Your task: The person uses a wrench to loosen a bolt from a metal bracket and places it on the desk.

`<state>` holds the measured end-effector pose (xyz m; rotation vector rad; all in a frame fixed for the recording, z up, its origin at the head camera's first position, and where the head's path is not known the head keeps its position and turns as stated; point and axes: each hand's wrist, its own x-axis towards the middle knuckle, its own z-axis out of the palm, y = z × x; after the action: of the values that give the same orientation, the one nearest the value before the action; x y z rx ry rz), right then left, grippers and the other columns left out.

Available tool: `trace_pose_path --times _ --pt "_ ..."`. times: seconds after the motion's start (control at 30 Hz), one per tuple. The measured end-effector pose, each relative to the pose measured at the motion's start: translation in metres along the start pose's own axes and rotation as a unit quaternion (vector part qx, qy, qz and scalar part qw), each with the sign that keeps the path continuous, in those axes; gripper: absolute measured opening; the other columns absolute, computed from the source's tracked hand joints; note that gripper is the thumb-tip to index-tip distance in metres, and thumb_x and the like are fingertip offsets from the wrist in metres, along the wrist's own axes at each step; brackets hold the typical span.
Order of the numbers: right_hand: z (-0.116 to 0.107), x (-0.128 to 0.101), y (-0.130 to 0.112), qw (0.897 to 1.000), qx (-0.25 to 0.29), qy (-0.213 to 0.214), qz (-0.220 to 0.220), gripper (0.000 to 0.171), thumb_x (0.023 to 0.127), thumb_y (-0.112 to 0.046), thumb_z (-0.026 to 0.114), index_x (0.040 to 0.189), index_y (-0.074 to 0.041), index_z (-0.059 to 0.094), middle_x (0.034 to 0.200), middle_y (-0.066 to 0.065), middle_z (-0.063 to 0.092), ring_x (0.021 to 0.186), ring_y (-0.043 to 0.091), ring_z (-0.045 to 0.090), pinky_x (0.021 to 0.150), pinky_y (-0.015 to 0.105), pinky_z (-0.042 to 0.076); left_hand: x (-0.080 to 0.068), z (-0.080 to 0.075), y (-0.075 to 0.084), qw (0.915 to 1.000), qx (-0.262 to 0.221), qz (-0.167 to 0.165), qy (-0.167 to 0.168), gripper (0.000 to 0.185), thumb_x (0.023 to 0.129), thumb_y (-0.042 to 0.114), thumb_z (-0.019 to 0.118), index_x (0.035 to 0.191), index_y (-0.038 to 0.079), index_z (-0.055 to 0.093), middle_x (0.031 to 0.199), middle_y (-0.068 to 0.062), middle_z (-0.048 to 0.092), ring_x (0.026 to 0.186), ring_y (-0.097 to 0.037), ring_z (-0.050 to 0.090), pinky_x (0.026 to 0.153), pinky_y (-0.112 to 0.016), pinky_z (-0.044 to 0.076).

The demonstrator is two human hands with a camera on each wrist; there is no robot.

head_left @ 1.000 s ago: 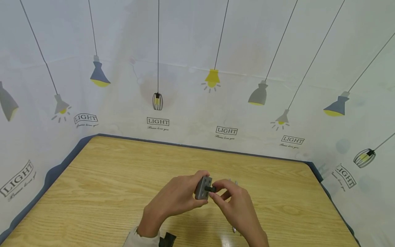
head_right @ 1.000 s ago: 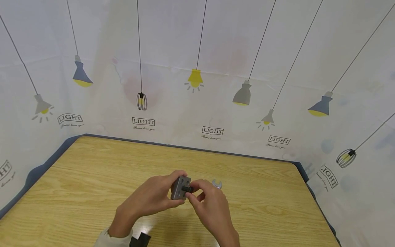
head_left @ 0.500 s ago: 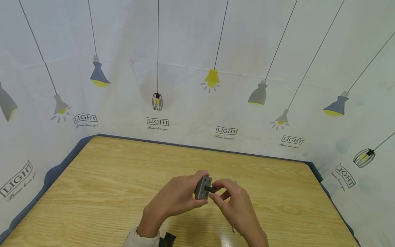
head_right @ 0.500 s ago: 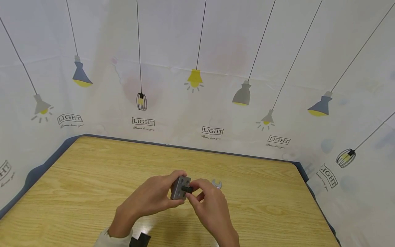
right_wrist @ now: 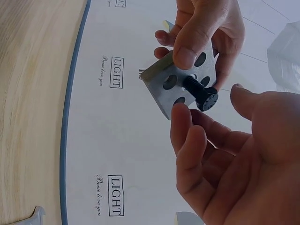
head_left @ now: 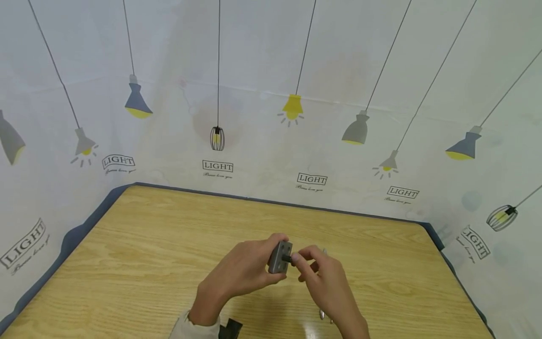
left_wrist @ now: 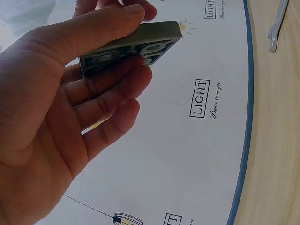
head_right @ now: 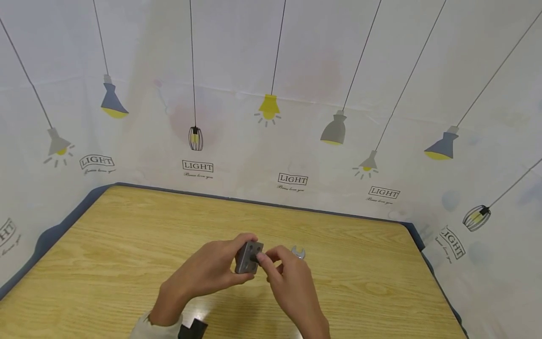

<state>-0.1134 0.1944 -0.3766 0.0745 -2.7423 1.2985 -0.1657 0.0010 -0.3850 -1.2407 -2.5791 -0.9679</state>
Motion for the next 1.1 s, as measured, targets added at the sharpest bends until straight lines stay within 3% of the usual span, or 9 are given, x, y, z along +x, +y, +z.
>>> trace_pose_path --times 0.1,0.23,0.4,1.1 --pt "-0.0010 0.0005 0.0001 1.000 0.001 -0.001 0.012 0.027 0.099 -0.041 0.057 0.091 -0.018 0.069 0.074 -0.004 0.066 0.062 0.008 0.060 0.053 0.027 0.045 0.0002 -0.0003 0.0006 1.0000 -0.005 -0.003 -0.003 0.057 0.083 0.024 0.081 0.131 0.013 0.051 0.092 0.007 0.067 0.068 0.000 0.053 0.066 -0.018 0.048" --pt "-0.0011 0.0009 -0.0001 1.000 -0.008 -0.007 0.019 0.032 0.099 -0.043 0.057 0.084 -0.017 0.068 0.069 -0.004 0.064 0.060 0.010 0.058 0.051 0.027 0.043 0.0002 -0.0006 0.0011 0.9999 -0.005 -0.007 -0.005 0.058 0.083 0.025 0.081 0.131 0.013 0.051 0.092 0.008 0.067 0.068 0.000 0.053 0.066 -0.018 0.047" --pt "-0.0002 0.0008 -0.0012 1.000 -0.011 -0.014 0.023 0.037 0.097 -0.049 0.056 0.085 -0.016 0.070 0.071 -0.004 0.064 0.060 0.010 0.058 0.051 0.028 0.044 0.0003 -0.0004 0.0013 0.9999 -0.006 -0.005 -0.006 0.058 0.084 0.025 0.081 0.133 0.013 0.051 0.093 0.007 0.068 0.068 0.000 0.053 0.065 -0.019 0.047" --pt "0.0012 0.0004 -0.0017 1.000 -0.005 -0.007 0.013 0.033 0.096 -0.045 0.060 0.085 -0.016 0.070 0.071 -0.006 0.064 0.059 0.008 0.058 0.054 0.026 0.046 0.0001 -0.0011 0.0028 0.9999 -0.007 -0.010 -0.008 0.060 0.084 0.025 0.081 0.135 0.013 0.051 0.095 0.006 0.068 0.068 0.001 0.054 0.065 -0.018 0.048"
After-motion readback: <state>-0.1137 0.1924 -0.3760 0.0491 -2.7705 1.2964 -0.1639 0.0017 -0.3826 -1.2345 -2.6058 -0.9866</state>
